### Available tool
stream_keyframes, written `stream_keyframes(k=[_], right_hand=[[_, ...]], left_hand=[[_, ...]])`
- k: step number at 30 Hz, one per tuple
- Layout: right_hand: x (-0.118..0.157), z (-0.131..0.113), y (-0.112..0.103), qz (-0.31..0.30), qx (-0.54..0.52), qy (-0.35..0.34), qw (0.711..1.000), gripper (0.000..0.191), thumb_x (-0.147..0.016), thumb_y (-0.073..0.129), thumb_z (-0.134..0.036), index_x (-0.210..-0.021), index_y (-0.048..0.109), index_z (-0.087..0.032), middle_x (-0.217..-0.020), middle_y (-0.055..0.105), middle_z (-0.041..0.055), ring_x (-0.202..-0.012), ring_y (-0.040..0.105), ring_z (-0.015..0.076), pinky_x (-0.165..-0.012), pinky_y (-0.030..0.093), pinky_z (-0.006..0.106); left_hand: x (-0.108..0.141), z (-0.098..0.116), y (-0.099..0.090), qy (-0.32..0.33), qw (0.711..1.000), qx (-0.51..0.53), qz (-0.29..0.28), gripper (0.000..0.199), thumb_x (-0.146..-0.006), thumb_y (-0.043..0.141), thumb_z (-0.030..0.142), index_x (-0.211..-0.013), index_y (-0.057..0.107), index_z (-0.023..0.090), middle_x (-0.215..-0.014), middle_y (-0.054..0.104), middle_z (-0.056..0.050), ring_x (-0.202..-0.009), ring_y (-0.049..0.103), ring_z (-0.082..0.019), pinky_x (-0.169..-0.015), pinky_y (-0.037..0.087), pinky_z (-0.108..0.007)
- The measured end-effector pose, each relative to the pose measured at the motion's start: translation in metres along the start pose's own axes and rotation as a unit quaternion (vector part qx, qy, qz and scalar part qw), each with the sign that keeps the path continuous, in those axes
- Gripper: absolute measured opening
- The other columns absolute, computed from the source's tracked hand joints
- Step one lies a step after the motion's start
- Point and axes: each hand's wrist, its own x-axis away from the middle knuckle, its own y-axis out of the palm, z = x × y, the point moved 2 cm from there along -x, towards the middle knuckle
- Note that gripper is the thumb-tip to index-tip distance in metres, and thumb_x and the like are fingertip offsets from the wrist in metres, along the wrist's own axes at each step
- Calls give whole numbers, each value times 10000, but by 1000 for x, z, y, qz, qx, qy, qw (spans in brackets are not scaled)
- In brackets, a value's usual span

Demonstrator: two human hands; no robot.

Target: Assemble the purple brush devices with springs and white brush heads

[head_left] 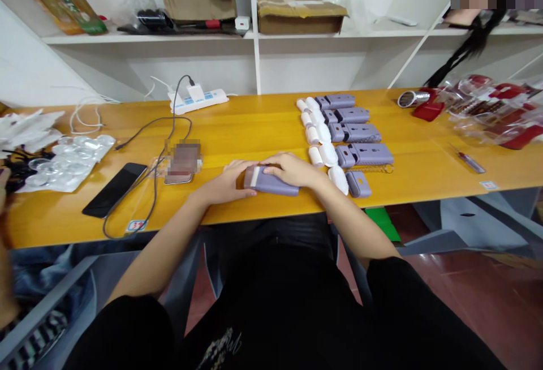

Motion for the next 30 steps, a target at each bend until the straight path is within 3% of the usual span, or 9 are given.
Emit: stream_keyframes(k=[1,4,6,12,17,25,30], right_hand=[[7,0,-3,14,5,6,1000,392,-1052,810,-500,-1398,876,-327,-1433,855,72,-1383,764,389,-1263,544,582],[34,1,-7,21,41,50,998,950,-805,1006,-694,-1612,733,-274,-1611,734,164,-1511,655,473,-1303,502,657],[50,-1,-3,2,67,71,995,1123,-733,1043,-708,-1683,656,-251,-1629,695,203,-1507,637,503,-1286,505,687],[58,-4,10,16,41,37,998,1001,-844,1016,-490,-1725,590,-279,-1632,685,174,-1519,622,433,-1312,488,665],[53,3,9,12,30,19,999,977,-845,1022,-466,-1708,620,-243,-1624,704,183,-1508,649,419,-1325,482,644],[54,0,11,17,8,-16,1000,940,-875,1007,-444,-1718,621,-290,-1644,713,153,-1536,652,398,-1318,489,635],[52,-1,13,15,13,-13,1000,935,-867,1013,-434,-1708,632,-287,-1641,723,146,-1526,667,395,-1310,498,626]], left_hand=[[0,0,0,0,1000,1,3,867,-940,850,682,-1666,564,304,-1670,635,-153,-1574,566,-415,-1369,399,-648],[1,0,0,0,1000,2,8,874,-937,855,691,-1663,569,296,-1668,635,-159,-1567,576,-418,-1363,414,-648],[1,0,0,2,1000,1,11,882,-937,858,697,-1668,568,297,-1672,636,-160,-1575,573,-419,-1367,413,-650],[-1,1,1,11,1000,12,7,892,-932,889,678,-1679,569,310,-1669,648,-156,-1564,605,-396,-1354,452,-622],[-2,3,3,29,999,16,10,889,-908,930,669,-1657,604,318,-1613,695,-143,-1489,670,-384,-1299,518,-612],[-7,-8,11,60,998,-6,22,980,-807,1036,623,-1645,639,304,-1514,737,-144,-1419,707,-391,-1255,555,-591],[-11,-11,16,61,997,-29,42,911,-776,1067,527,-1562,680,277,-1442,761,-133,-1330,735,-372,-1202,579,-552]])
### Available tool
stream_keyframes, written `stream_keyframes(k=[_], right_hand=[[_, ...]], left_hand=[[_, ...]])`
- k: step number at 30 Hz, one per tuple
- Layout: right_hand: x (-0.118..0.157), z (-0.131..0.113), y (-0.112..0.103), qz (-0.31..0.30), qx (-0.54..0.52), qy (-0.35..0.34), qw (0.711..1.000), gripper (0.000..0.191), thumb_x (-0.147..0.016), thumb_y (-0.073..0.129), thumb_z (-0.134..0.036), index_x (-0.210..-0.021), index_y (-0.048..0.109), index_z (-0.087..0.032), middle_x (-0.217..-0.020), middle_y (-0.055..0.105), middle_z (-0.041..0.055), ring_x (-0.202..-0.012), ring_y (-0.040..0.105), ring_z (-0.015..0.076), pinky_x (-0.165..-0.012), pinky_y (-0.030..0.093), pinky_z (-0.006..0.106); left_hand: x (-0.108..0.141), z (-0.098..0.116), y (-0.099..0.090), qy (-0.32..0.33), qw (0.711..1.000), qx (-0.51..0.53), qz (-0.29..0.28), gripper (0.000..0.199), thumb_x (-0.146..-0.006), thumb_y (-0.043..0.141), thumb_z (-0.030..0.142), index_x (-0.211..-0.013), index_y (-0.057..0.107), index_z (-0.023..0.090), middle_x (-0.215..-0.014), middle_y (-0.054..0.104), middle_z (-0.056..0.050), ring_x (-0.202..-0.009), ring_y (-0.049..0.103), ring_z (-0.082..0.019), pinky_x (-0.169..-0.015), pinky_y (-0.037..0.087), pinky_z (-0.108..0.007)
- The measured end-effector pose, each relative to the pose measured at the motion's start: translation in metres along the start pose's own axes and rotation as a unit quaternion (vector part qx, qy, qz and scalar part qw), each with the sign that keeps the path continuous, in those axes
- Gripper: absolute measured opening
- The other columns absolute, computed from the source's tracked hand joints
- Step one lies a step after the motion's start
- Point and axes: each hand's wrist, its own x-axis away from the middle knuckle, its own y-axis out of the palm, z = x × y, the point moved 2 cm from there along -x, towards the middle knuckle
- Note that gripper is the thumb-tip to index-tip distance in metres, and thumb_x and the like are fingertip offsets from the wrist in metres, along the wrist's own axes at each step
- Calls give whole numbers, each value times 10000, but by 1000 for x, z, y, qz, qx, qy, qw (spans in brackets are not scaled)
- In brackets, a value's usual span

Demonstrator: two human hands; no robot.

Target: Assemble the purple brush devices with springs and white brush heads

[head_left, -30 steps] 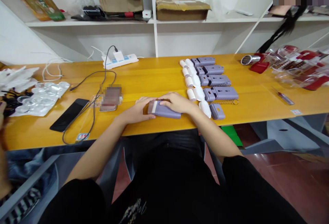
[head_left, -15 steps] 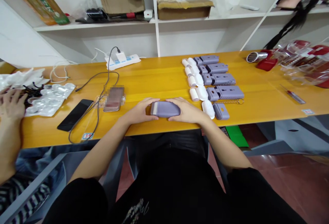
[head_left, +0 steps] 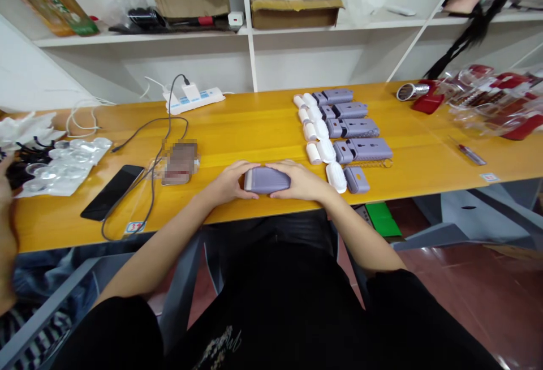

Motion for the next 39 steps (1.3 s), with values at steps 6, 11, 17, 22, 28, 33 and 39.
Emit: stream_keyframes(k=[6,11,17,22,28,33,39], right_hand=[[0,-4,0,-7,54,-2,998,965,-910,992,-481,-1759,574,-292,-1749,633,143,-1608,607,400,-1375,428,638],[-2,-12,7,2,119,15,993,989,-940,963,-575,-1787,532,-301,-1822,544,132,-1705,486,411,-1398,387,655],[16,-28,-25,79,141,-12,987,810,-1047,844,-580,-1750,580,-276,-1816,556,143,-1702,479,393,-1396,389,644],[49,-26,-91,157,174,44,971,476,-1095,752,-390,-1545,765,-236,-1512,804,126,-1445,697,389,-1281,513,611],[72,-15,-122,113,167,175,964,382,-1045,772,-318,-1407,840,-215,-1282,883,126,-1192,824,364,-1088,627,520],[89,-9,-126,83,230,200,949,432,-993,850,-344,-1396,843,-189,-1225,880,139,-1181,795,384,-1079,625,540],[111,-14,-106,45,294,178,938,492,-970,870,-323,-1453,823,-243,-1341,838,158,-1320,659,491,-1107,563,701]], left_hand=[[1,4,0,-11,1000,7,-11,880,-819,1010,560,-1560,636,267,-1473,732,-148,-1361,710,-395,-1218,554,-577],[3,3,2,-22,999,-37,-18,1126,-800,982,741,-1713,510,280,-1644,640,-202,-1490,611,-472,-1282,448,-684],[9,9,-4,-25,997,-66,-27,917,-956,839,729,-1693,546,269,-1615,645,-188,-1476,600,-442,-1294,434,-678],[12,23,-16,-63,996,-48,-50,1091,-867,902,762,-1753,476,290,-1727,533,-198,-1614,499,-482,-1365,381,-703],[19,33,-4,-88,995,-39,-7,1005,-917,891,645,-1749,448,296,-1729,539,-173,-1650,487,-443,-1398,380,-657],[29,30,11,-72,996,-39,43,831,-969,862,559,-1674,498,308,-1630,589,-158,-1569,564,-407,-1376,409,-660],[33,38,8,-44,996,-22,69,750,-962,892,512,-1608,559,330,-1598,576,-147,-1549,581,-386,-1349,460,-632]])
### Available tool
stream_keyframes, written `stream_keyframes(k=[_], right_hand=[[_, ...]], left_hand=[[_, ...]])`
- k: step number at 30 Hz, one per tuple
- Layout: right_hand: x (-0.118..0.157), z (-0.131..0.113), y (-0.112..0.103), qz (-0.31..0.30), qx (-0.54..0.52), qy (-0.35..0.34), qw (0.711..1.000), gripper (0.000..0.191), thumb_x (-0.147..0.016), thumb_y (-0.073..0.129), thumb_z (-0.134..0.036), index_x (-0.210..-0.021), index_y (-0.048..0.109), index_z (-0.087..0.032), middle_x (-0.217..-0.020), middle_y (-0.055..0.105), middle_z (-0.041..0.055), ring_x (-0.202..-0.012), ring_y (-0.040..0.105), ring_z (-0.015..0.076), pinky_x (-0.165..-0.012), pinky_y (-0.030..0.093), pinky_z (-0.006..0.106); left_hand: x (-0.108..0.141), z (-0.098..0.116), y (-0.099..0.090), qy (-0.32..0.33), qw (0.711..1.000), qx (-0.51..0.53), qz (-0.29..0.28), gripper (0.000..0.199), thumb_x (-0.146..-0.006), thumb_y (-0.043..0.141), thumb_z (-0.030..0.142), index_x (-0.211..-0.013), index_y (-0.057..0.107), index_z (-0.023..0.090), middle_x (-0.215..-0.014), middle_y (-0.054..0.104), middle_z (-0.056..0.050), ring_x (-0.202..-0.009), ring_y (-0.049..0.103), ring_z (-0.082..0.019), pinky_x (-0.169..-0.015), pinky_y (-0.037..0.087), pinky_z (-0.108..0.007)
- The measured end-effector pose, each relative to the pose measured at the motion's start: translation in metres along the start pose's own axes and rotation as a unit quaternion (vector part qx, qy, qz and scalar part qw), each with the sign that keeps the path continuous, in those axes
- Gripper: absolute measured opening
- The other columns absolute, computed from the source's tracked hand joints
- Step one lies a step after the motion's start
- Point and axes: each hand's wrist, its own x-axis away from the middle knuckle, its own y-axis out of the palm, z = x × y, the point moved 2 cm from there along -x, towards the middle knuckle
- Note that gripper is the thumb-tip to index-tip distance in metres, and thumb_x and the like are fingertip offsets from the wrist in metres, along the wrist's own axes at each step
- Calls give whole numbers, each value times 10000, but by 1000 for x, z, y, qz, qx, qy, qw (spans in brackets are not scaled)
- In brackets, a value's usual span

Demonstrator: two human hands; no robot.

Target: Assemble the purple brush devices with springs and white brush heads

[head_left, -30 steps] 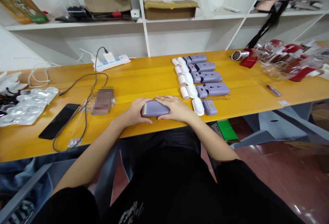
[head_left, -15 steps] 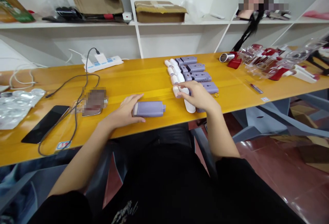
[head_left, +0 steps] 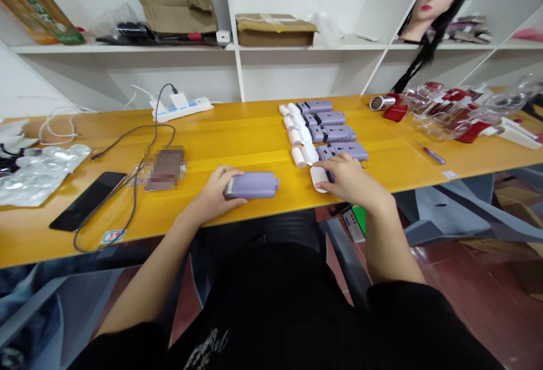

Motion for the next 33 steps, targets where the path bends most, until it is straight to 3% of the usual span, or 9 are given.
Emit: stream_keyframes(k=[4,10,14,16,19,22,26,29,33], right_hand=[[8,-29,5,41,-48,-53,997,548,-1019,842,-327,-1560,753,-306,-1496,770,154,-1454,609,487,-1220,506,756],[-16,-82,40,-10,-233,-159,959,865,-1070,817,-460,-1828,420,-332,-1837,504,115,-1691,499,368,-1404,443,616],[-43,-85,69,-14,-305,-103,947,652,-1099,752,-399,-1707,592,-228,-1513,768,153,-1290,771,315,-1173,635,545],[-53,-82,76,-31,-321,-74,944,586,-1106,732,-411,-1645,655,-197,-1248,842,119,-1039,794,273,-1015,677,489],[-62,-78,78,-58,-305,-69,948,528,-1113,718,-467,-1550,729,-173,-1155,852,112,-997,783,272,-978,653,458],[-66,-79,76,-86,-272,-76,956,436,-1135,674,-482,-1409,793,-164,-1178,852,127,-1013,782,284,-979,623,447],[-69,-81,71,-127,-249,-82,957,399,-1165,627,-502,-1320,817,-188,-1154,855,114,-1005,788,282,-969,602,440],[-61,-74,53,-51,-179,-68,980,422,-1147,666,-529,-1372,813,-203,-1276,839,152,-1183,766,356,-1094,581,529],[-33,-52,25,75,-3,30,997,412,-1109,713,-518,-1268,833,-157,-1303,784,244,-1300,670,479,-1136,530,667]], left_hand=[[-3,8,-6,7,1000,-8,12,520,-1004,825,524,-1454,696,297,-1444,719,-123,-1384,697,-361,-1251,540,-602],[-21,13,-19,-53,998,32,-27,453,-1035,677,676,-967,774,238,-1010,793,-76,-956,758,-297,-919,620,-466],[-29,11,-19,-138,985,104,-25,441,-1054,644,693,-1086,730,262,-794,681,11,-725,676,-220,-701,551,-348],[-31,9,-16,-147,984,100,4,401,-1068,629,649,-1106,720,261,-846,716,-2,-772,701,-224,-744,579,-360],[-28,6,-12,-126,987,94,25,415,-1075,619,608,-1245,730,246,-1202,813,-90,-1130,777,-297,-1047,629,-477],[-17,3,-10,-79,992,98,-17,659,-1029,723,633,-1564,605,267,-1596,686,-154,-1503,652,-365,-1310,496,-601],[0,0,-7,-43,995,56,-68,967,-938,884,595,-1749,425,337,-1797,502,-162,-1679,483,-410,-1405,372,-666],[3,-2,-2,-39,998,35,-46,916,-958,864,535,-1740,432,331,-1749,539,-165,-1651,513,-404,-1404,367,-676],[1,-2,4,-44,998,29,-28,921,-940,875,516,-1732,444,327,-1710,577,-168,-1615,545,-417,-1374,390,-702]])
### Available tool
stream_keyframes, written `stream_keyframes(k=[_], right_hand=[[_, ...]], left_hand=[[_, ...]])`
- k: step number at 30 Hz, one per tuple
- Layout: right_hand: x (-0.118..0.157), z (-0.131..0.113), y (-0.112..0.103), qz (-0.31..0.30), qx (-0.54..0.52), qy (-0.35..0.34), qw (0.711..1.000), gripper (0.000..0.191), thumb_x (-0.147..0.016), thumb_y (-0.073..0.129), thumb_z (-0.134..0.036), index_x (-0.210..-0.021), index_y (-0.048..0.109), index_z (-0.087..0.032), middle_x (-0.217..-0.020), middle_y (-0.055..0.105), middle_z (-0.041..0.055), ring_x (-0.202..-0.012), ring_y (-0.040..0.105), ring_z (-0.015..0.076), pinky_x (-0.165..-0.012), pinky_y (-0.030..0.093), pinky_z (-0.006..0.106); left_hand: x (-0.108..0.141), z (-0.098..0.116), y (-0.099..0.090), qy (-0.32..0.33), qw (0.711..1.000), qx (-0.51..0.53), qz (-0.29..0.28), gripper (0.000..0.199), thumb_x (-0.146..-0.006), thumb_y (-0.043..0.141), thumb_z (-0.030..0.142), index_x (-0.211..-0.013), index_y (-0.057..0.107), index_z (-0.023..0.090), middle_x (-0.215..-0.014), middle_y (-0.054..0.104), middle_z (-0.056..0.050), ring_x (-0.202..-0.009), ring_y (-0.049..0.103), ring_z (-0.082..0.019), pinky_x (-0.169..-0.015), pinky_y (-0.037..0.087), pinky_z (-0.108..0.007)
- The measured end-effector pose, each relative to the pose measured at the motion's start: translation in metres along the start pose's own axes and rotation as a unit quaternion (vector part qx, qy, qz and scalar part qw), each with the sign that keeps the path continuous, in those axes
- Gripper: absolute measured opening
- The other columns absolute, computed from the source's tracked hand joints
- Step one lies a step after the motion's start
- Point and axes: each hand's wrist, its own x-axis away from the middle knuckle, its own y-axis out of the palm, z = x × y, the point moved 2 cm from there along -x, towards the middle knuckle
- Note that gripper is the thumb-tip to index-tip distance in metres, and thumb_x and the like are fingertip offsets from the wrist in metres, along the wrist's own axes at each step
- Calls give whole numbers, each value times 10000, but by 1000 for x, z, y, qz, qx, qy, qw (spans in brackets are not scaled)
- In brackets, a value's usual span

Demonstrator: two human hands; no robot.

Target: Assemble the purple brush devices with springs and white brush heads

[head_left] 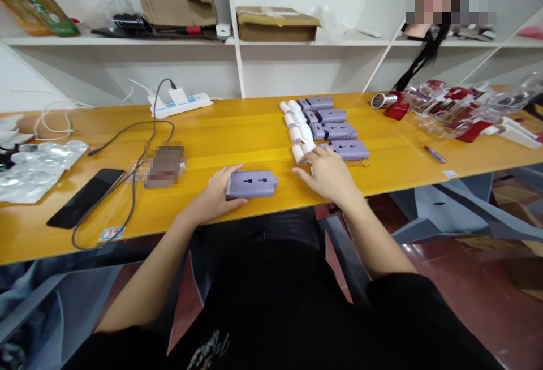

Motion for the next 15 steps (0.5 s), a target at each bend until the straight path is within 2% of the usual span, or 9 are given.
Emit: stream_keyframes(k=[3,5,10,12,15], right_hand=[[22,14,-6,-13,87,44,995,395,-1081,746,-508,-1177,830,-134,-1199,780,288,-1257,649,523,-1057,536,698],[33,17,-3,-17,97,43,994,368,-1082,742,-489,-1197,812,-146,-1191,783,281,-1215,658,502,-1030,548,675],[47,12,9,-29,-10,-44,999,235,-1062,723,-301,-1271,784,-211,-1300,773,199,-1227,686,431,-1094,574,638],[48,9,12,-25,-68,-76,995,268,-1047,676,-200,-1293,774,-240,-1314,754,168,-1256,689,409,-1131,586,639],[49,7,14,-2,-95,-70,993,365,-1023,678,-167,-1376,744,-227,-1422,700,194,-1352,652,429,-1189,576,673]], left_hand=[[0,1,1,-4,1000,7,6,953,-925,891,505,-1741,433,323,-1690,598,-176,-1589,568,-425,-1352,403,-718],[0,2,0,-8,1000,14,7,966,-920,897,500,-1744,428,317,-1681,608,-179,-1582,579,-423,-1350,408,-709],[0,3,-1,-11,1000,24,-1,984,-903,914,504,-1741,429,324,-1685,609,-173,-1591,582,-417,-1359,410,-684],[0,3,-1,-10,1000,23,4,985,-898,913,498,-1741,429,334,-1680,614,-170,-1586,586,-418,-1358,409,-690],[0,1,0,-6,1000,22,9,995,-896,917,496,-1746,423,339,-1683,608,-170,-1592,578,-418,-1364,404,-688]])
